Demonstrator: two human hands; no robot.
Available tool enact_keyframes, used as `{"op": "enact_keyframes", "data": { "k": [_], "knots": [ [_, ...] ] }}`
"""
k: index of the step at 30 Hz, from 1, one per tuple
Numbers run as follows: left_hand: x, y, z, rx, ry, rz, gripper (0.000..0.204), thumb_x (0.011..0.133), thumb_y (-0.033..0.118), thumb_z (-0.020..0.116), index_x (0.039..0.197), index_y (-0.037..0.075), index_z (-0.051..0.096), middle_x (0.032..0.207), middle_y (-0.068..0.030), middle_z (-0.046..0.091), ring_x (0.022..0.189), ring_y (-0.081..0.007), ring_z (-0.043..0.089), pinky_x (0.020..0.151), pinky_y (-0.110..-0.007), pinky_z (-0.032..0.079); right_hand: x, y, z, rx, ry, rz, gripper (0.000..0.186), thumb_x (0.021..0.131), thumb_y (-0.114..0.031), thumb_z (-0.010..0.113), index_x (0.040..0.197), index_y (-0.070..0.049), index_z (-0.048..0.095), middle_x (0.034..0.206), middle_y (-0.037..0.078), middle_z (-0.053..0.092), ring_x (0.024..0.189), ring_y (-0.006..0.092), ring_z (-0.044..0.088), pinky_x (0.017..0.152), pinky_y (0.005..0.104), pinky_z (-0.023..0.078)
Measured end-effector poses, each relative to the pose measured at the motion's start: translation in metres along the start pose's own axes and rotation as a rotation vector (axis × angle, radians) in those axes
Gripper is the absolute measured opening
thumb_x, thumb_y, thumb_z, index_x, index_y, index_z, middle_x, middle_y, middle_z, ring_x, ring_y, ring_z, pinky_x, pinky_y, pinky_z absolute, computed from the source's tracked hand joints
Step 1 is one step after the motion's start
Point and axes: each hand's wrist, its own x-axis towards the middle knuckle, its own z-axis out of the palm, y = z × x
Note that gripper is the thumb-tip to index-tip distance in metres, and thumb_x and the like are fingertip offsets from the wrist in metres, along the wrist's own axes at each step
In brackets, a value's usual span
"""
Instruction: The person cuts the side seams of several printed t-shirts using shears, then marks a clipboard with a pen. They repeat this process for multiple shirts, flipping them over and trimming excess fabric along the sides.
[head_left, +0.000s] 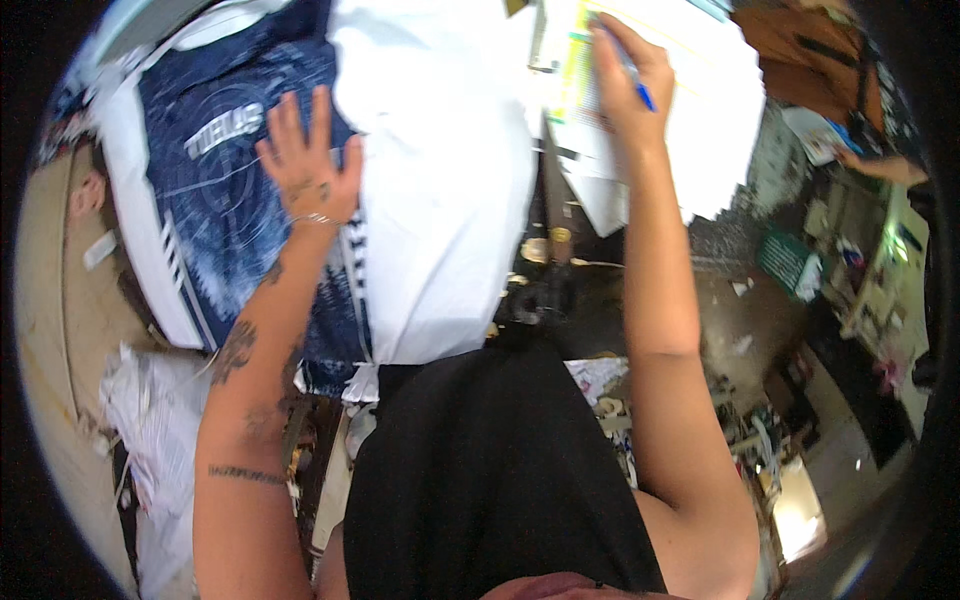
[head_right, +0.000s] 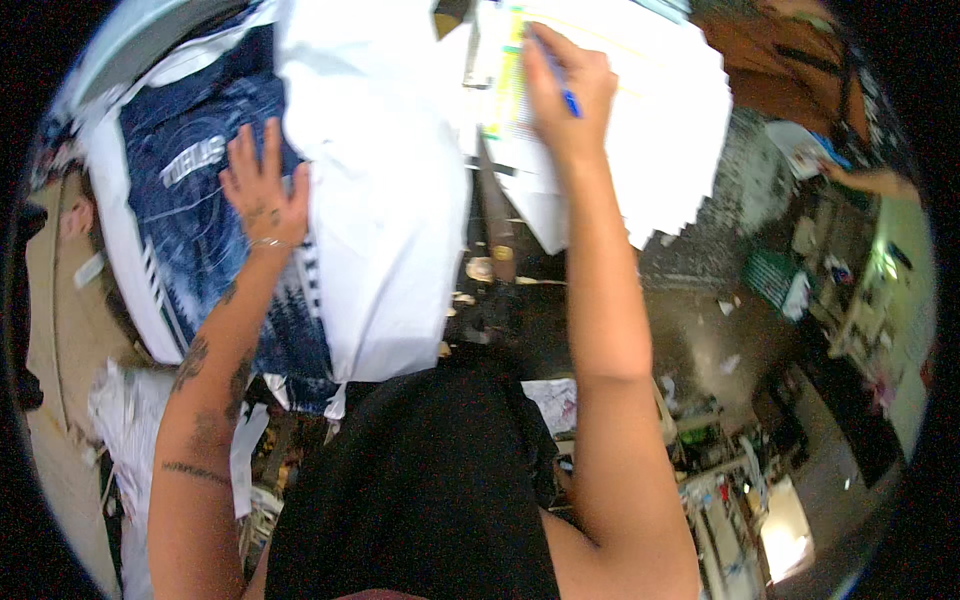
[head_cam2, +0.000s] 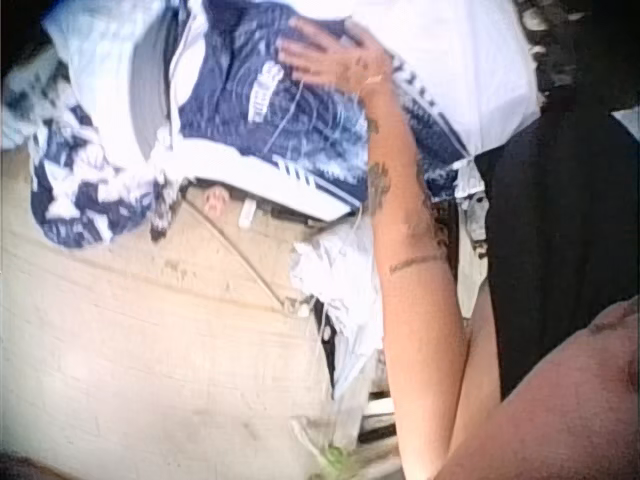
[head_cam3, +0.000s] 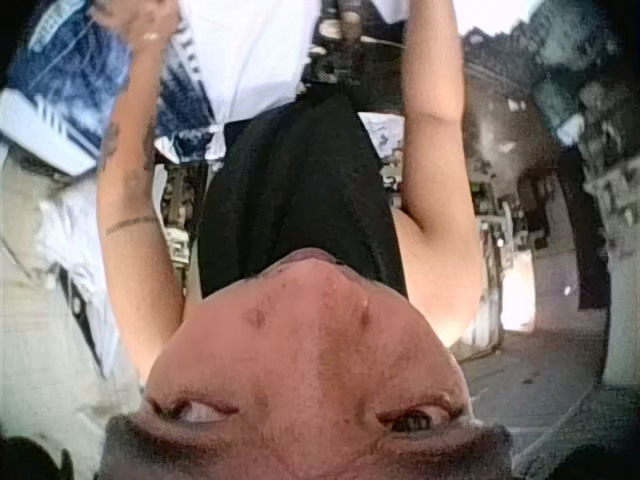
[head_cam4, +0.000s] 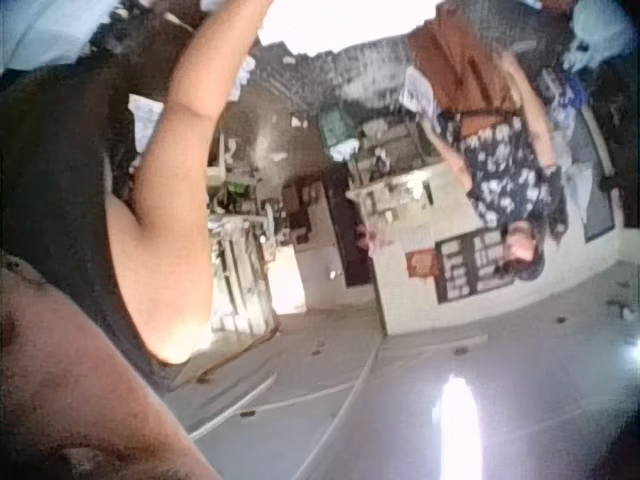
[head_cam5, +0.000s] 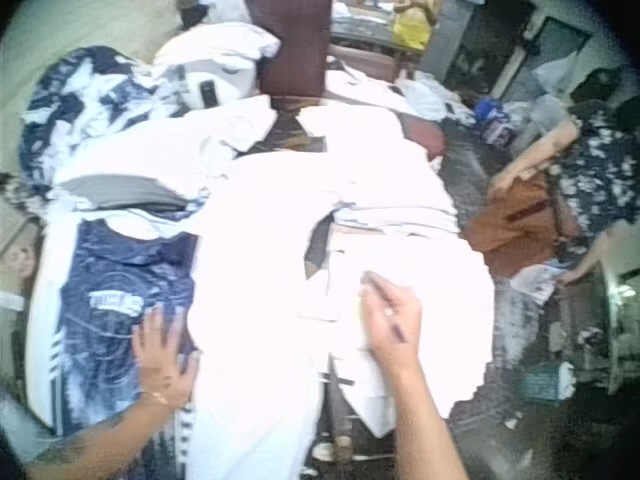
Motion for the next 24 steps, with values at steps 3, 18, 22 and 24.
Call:
{"op": "enact_keyframes", "data": {
  "k": [3,18,22,24],
  "knots": [
    [-0.001,0.0,-0.003,-0.006,-0.028,-0.002,0.081,0.097,0.052,0.057,0.168,0.023,0.029,0.172,-0.0236,0.023,0.159,-0.0462,0.016,0.122,-0.072,0.01,-0.001,0.001,0.004,0.026,-0.013,-0.005,0.034,0.092,-0.033,0.075,0.118,-0.012,0.081,0.096,0.018,0.078,0.09,0.0293,0.068,0.088,0.0402,0.054],
    [-0.001,0.001,-0.002,-0.033,-0.016,-0.015,0.08,0.097,0.049,0.058,0.168,0.023,0.03,0.172,-0.0231,0.022,0.159,-0.0462,0.014,0.122,-0.071,0.009,-0.005,0.001,0.006,0.055,0.009,0.025,0.03,0.093,-0.033,0.072,0.115,-0.015,0.081,0.096,0.009,0.078,0.096,0.0258,0.065,0.095,0.0416,0.043],
    [-0.002,0.001,-0.002,-0.023,-0.023,-0.022,0.078,0.098,0.048,0.056,0.168,0.023,0.03,0.172,-0.0226,0.021,0.16,-0.0452,0.014,0.123,-0.07,0.009,-0.012,-0.016,-0.008,0.027,-0.059,0.046,0.029,0.092,-0.033,0.072,0.114,-0.014,0.081,0.096,0.007,0.078,0.095,0.0248,0.064,0.094,0.0407,0.043],
    [-0.002,0.001,-0.001,-0.022,-0.026,-0.024,0.077,0.099,0.048,0.055,0.168,0.024,0.03,0.172,-0.0226,0.021,0.16,-0.0451,0.014,0.123,-0.07,0.009,-0.018,-0.024,-0.015,-0.022,-0.095,0.057,0.029,0.092,-0.032,0.073,0.113,-0.014,0.081,0.094,0.007,0.078,0.094,0.0244,0.064,0.094,0.0401,0.043]
  ]
}}
